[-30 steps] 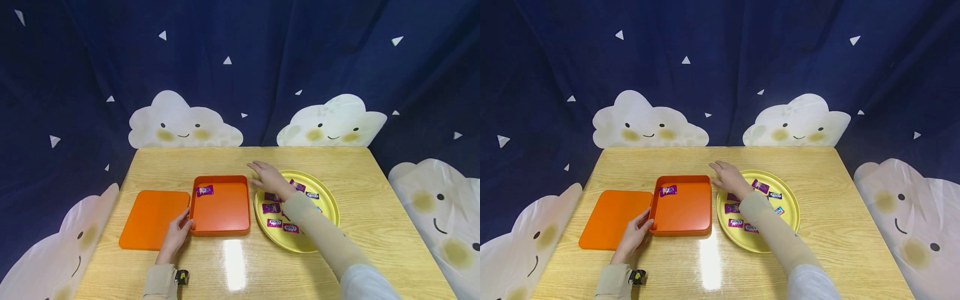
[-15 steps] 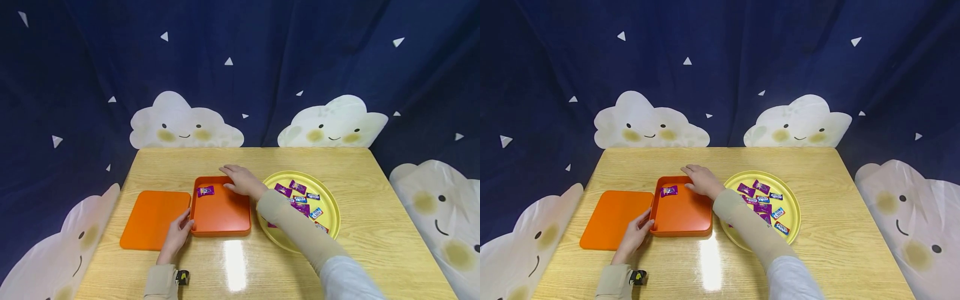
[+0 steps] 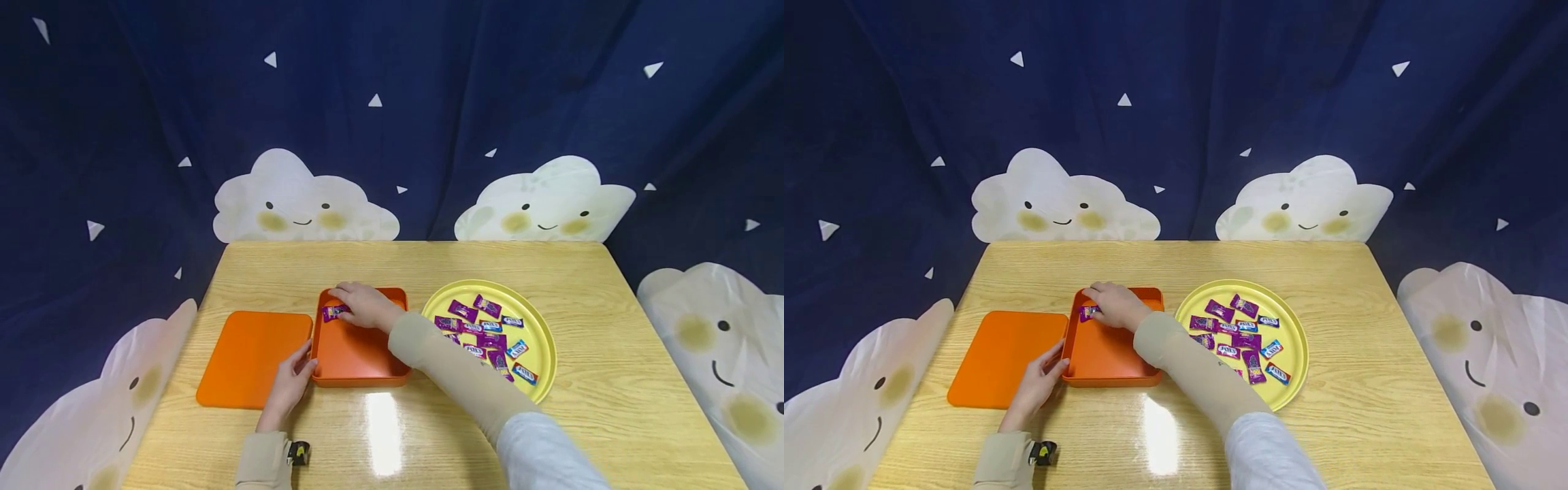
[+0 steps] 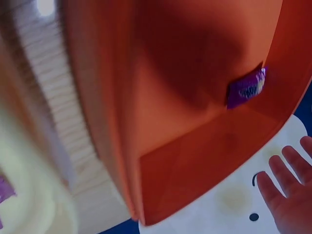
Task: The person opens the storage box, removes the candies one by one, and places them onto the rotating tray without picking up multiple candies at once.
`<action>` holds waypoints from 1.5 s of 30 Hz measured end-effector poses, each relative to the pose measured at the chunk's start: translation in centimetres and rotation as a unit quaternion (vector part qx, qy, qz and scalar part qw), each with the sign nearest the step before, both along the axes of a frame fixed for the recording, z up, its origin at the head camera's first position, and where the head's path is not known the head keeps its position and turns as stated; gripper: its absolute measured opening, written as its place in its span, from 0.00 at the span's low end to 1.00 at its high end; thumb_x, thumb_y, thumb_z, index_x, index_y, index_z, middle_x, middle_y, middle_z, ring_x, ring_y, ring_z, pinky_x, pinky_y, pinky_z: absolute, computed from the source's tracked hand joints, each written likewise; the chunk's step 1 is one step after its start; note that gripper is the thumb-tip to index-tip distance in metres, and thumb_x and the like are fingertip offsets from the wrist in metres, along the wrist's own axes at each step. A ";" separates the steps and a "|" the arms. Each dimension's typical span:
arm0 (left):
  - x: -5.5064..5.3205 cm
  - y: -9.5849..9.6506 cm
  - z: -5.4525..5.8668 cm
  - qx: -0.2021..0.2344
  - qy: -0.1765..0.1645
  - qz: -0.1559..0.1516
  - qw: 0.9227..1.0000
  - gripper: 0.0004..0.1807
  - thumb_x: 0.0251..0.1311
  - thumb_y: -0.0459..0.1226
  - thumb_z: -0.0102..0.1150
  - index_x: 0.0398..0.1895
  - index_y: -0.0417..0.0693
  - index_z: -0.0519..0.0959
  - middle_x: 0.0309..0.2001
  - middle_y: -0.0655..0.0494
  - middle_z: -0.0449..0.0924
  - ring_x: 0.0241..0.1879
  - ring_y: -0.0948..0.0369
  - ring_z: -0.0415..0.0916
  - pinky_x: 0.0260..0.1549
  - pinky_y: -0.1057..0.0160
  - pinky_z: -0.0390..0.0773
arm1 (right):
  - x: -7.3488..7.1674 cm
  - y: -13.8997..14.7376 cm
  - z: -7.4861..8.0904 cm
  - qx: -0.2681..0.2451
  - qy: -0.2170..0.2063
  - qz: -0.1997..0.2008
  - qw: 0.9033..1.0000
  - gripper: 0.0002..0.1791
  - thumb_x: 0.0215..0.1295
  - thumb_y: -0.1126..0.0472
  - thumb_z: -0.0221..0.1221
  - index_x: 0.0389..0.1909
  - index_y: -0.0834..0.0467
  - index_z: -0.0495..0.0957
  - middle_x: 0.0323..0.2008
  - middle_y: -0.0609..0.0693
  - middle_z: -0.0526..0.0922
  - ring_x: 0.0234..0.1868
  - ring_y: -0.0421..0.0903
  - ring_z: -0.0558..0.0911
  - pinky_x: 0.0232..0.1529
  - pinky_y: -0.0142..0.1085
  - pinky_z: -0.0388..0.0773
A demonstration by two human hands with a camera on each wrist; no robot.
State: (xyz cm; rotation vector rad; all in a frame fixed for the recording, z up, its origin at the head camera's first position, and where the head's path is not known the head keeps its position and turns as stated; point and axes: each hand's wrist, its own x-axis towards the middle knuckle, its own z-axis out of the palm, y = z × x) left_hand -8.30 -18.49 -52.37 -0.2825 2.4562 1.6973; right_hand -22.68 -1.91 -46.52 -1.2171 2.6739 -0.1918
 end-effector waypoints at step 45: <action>-0.1 0.1 -0.1 0.015 0.003 0.008 1.000 0.27 0.64 0.30 0.48 0.66 0.35 0.59 0.64 0.38 0.61 0.59 0.45 0.64 0.59 0.51 0.62 | 0.6 -3.6 -3.8 0.099 -0.018 -0.052 0.994 0.18 0.68 0.65 0.48 0.57 0.50 0.71 0.55 0.49 0.71 0.53 0.46 0.72 0.53 0.35 0.72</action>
